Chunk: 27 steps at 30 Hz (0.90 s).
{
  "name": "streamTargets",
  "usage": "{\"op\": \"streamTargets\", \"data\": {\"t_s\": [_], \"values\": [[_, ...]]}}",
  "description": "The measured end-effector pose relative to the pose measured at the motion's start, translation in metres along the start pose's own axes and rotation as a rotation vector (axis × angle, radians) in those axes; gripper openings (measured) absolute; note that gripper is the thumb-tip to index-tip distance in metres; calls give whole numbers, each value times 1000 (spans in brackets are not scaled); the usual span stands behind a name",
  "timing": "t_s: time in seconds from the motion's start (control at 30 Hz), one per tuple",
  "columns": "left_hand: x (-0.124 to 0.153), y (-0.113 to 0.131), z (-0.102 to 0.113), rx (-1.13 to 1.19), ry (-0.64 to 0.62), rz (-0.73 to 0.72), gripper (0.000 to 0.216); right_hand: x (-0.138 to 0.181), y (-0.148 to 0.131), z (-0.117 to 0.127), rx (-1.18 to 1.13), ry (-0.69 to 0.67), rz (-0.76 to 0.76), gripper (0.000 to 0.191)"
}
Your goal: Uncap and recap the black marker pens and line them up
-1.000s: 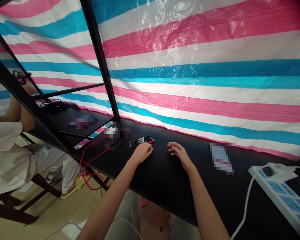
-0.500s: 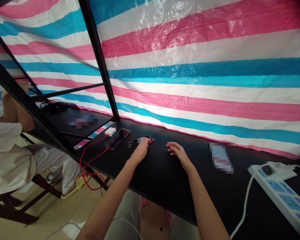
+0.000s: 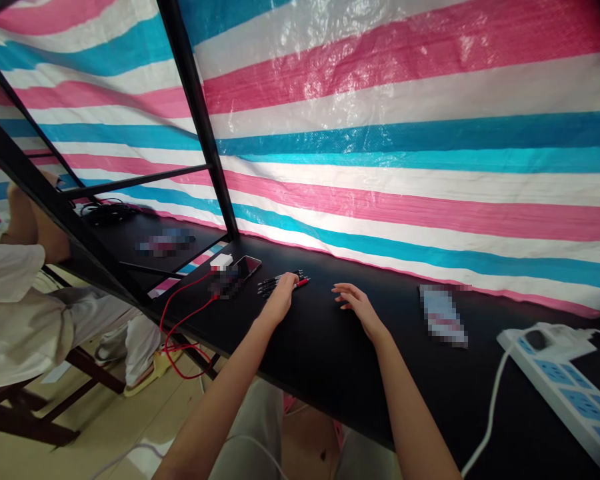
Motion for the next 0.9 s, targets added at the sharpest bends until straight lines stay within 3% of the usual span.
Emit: {"op": "streamTargets", "data": {"t_s": [0.33, 0.6, 0.77, 0.9], "values": [[0, -22, 13, -116, 134, 85, 39, -1, 1, 0, 14, 8, -15, 31], [3, -15, 14, -126, 96, 61, 56, -2, 3, 0, 26, 3, -16, 31], [3, -15, 12, -120, 77, 63, 54, -2, 3, 0, 28, 1, -16, 31], [1, -12, 13, -114, 97, 53, 39, -1, 3, -1, 32, 0, -15, 31]]}}
Point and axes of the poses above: each hand's wrist, its own x-axis away from the middle knuckle, its own z-axis out of the back of the hand, y = z × x, the point moved 9 cm from there along -x, towards the middle knuckle
